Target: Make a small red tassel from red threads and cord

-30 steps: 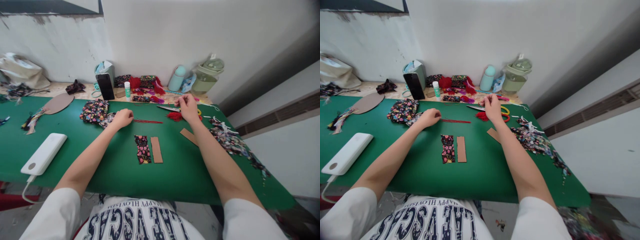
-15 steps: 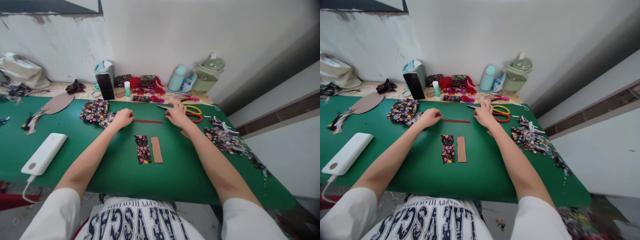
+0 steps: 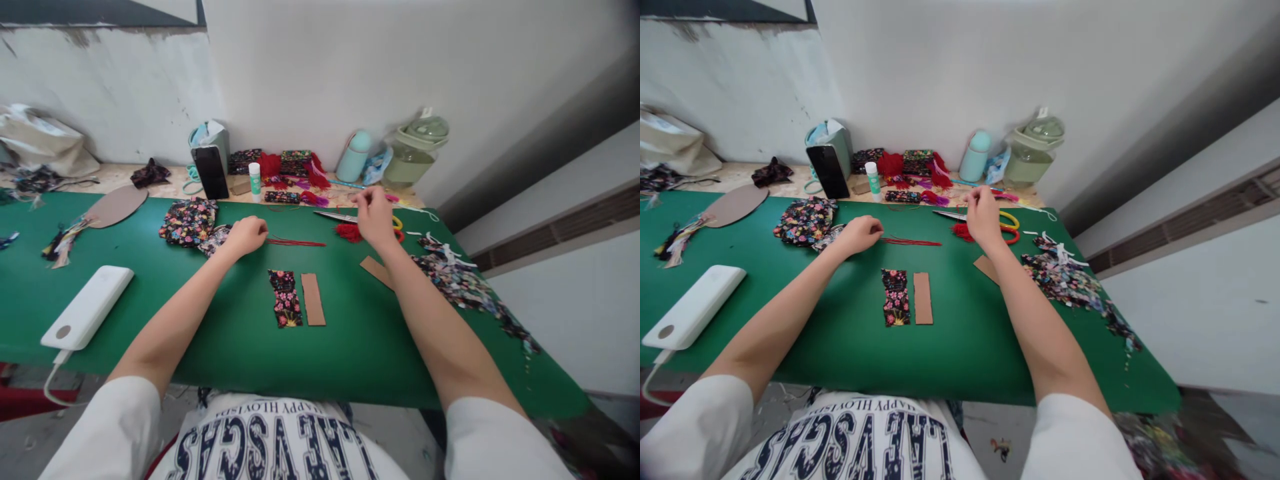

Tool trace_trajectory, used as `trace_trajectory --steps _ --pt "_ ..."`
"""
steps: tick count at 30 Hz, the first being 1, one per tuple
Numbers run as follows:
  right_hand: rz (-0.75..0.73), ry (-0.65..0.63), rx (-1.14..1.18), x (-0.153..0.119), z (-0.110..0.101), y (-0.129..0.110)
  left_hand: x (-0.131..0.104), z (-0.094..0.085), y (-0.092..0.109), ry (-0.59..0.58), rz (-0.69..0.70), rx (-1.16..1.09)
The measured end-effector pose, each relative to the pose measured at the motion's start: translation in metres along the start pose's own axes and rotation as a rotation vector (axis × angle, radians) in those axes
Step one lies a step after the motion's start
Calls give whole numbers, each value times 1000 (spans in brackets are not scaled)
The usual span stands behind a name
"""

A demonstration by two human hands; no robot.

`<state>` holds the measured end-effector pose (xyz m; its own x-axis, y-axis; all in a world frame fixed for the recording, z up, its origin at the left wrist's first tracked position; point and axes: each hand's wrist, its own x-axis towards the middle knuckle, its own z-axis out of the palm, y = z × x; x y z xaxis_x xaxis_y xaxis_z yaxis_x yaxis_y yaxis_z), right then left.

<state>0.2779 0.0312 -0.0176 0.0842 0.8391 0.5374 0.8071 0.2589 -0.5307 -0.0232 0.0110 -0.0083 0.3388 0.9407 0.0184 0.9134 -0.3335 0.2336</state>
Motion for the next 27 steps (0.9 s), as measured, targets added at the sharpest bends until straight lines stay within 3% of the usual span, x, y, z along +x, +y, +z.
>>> trace_trajectory --steps 5,9,13,15,17,20,23,27 --pt "50 208 382 13 -14 6 -1 2 1 7 15 -14" --pt "20 250 535 13 -21 -6 0 3 0 24 23 -45" --pt "-26 185 648 2 -32 -41 1 2 5 72 66 -214" --pt "-29 125 699 -6 -36 -63 -1 0 13 63 79 -464" --pt "-37 61 751 -15 -39 -82 -5 -2 25 -40 107 -831" --pt "-32 -38 803 -26 -40 -102 -12 -3 43 -134 252 -1176" --pt "-7 -74 829 -29 -40 -108 -16 -1 53 -194 287 -1257" --pt "26 -50 829 -23 -42 -99 -14 2 52 -223 244 -1252"
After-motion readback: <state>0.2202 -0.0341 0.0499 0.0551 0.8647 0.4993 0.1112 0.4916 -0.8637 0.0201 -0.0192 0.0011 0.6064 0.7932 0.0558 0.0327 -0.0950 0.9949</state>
